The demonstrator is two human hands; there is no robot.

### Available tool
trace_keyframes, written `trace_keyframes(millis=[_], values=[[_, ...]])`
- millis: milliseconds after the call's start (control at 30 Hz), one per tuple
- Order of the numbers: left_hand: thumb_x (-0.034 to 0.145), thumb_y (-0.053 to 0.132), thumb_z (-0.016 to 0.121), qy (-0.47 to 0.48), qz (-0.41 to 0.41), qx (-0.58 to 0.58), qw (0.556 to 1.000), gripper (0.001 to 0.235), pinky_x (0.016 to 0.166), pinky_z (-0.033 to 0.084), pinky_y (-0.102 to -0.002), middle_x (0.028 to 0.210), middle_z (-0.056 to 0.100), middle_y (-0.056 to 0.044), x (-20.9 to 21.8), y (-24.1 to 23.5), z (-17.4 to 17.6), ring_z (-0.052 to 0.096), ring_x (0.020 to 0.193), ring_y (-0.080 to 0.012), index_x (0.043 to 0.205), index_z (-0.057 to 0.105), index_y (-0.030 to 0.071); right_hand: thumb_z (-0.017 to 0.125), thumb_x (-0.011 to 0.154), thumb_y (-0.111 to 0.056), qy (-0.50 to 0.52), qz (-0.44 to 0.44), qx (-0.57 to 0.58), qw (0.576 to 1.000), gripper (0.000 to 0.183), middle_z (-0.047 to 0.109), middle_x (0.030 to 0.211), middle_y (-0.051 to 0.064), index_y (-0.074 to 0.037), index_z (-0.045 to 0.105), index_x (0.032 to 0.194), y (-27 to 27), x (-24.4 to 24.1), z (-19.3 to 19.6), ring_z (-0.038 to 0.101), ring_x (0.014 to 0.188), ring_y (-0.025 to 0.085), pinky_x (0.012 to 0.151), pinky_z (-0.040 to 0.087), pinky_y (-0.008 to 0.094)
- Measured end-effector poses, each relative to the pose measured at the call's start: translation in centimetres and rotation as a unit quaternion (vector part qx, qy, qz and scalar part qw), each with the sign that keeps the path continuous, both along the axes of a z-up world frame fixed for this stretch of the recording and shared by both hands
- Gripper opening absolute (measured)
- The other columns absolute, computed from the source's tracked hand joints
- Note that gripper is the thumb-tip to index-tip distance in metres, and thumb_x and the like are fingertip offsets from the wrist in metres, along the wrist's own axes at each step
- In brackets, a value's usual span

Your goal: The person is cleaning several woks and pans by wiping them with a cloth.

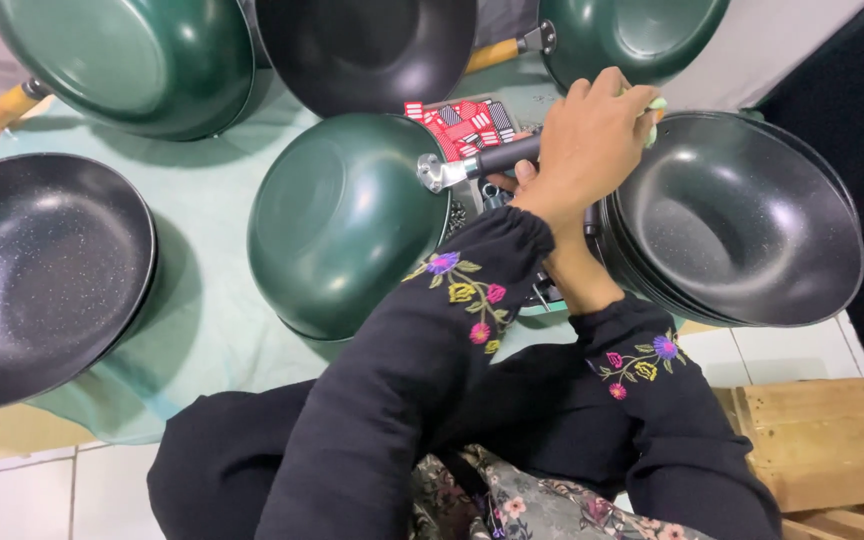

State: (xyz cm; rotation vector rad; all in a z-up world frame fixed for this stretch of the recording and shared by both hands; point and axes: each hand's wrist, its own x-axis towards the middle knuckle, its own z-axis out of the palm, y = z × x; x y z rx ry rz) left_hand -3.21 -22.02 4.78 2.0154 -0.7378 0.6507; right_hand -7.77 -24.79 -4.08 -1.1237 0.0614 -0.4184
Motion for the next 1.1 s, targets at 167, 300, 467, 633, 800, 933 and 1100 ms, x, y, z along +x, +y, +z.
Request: trace_keyframes(millis=[167,300,467,633,800,933,1100], values=[[0.093,0.03,0.07,-0.019,-0.026,0.047,0.998,0.036,0.082,0.054,-0.036,0.113,0.064,0.0,0.6,2.6,-1.7,0.061,0.092,-0.0228,0.129,0.067,0.028,0.071,0.093,-0.003,-0.004,-0.005,-0.018,1.0,0.054,0.059,0.129,0.01,-0.008,0.041,0.138,0.5,0.1,-0.2,0.063,0.112,0.017,0.091,0.054,0.027],[0.097,0.032,0.064,-0.006,-0.039,0.083,0.996,0.04,0.082,0.052,-0.038,0.114,0.065,-0.003,1.3,6.0,-3.1,0.061,0.094,-0.027,0.137,0.063,0.028,0.073,0.093,-0.004,-0.008,-0.009,-0.034,0.999,0.056,0.059,0.131,0.01,-0.009,0.041,0.139,1.0,0.4,-0.2,0.063,0.115,0.016,0.093,0.054,0.027],[0.104,0.035,0.058,-0.085,-0.018,0.134,0.987,0.039,0.079,0.059,-0.05,0.112,0.065,-0.01,1.6,10.9,-5.2,0.069,0.094,-0.0383,0.141,0.059,0.023,0.075,0.096,0.003,-0.045,-0.102,-0.121,0.986,0.056,0.06,0.128,0.003,-0.02,0.041,0.134,2.1,1.7,-1.3,0.063,0.113,0.014,0.092,0.059,0.029],[0.104,0.028,0.058,-0.077,-0.006,0.233,0.969,0.049,0.086,0.056,-0.051,0.121,0.063,-0.016,-0.1,15.7,-3.9,0.067,0.099,-0.0409,0.15,0.049,0.015,0.067,0.097,0.009,-0.034,-0.082,-0.095,0.992,0.059,0.061,0.126,0.004,-0.022,0.035,0.136,2.1,1.9,-1.4,0.067,0.106,0.012,0.084,0.064,0.026],[0.105,0.019,0.058,-0.061,-0.019,0.244,0.968,0.058,0.093,0.051,-0.049,0.134,0.054,-0.02,-0.5,15.8,-4.0,0.059,0.11,-0.0406,0.158,0.037,0.009,0.063,0.097,0.013,-0.064,-0.072,-0.08,0.992,0.066,0.061,0.127,0.002,-0.024,0.032,0.142,2.3,2.1,-1.3,0.066,0.109,0.011,0.087,0.063,0.026],[0.103,0.017,0.06,-0.064,-0.005,0.173,0.983,0.052,0.085,0.053,-0.049,0.13,0.059,-0.018,-0.2,13.6,-4.8,0.063,0.105,-0.0415,0.153,0.047,0.01,0.06,0.1,0.01,-0.06,-0.071,-0.071,0.993,0.061,0.06,0.128,0.004,-0.024,0.033,0.144,2.4,2.2,-1.3,0.066,0.11,0.014,0.088,0.064,0.03],[0.099,0.016,0.061,-0.117,-0.016,0.104,0.988,0.047,0.077,0.055,-0.047,0.125,0.061,-0.013,-0.1,11.3,-3.1,0.064,0.097,-0.0381,0.146,0.055,0.015,0.048,0.115,-0.031,-0.105,-0.059,0.087,0.989,0.036,0.059,0.141,0.012,-0.02,0.042,0.148,0.9,3.4,-3.5,0.063,0.127,0.03,0.105,0.058,0.047]])
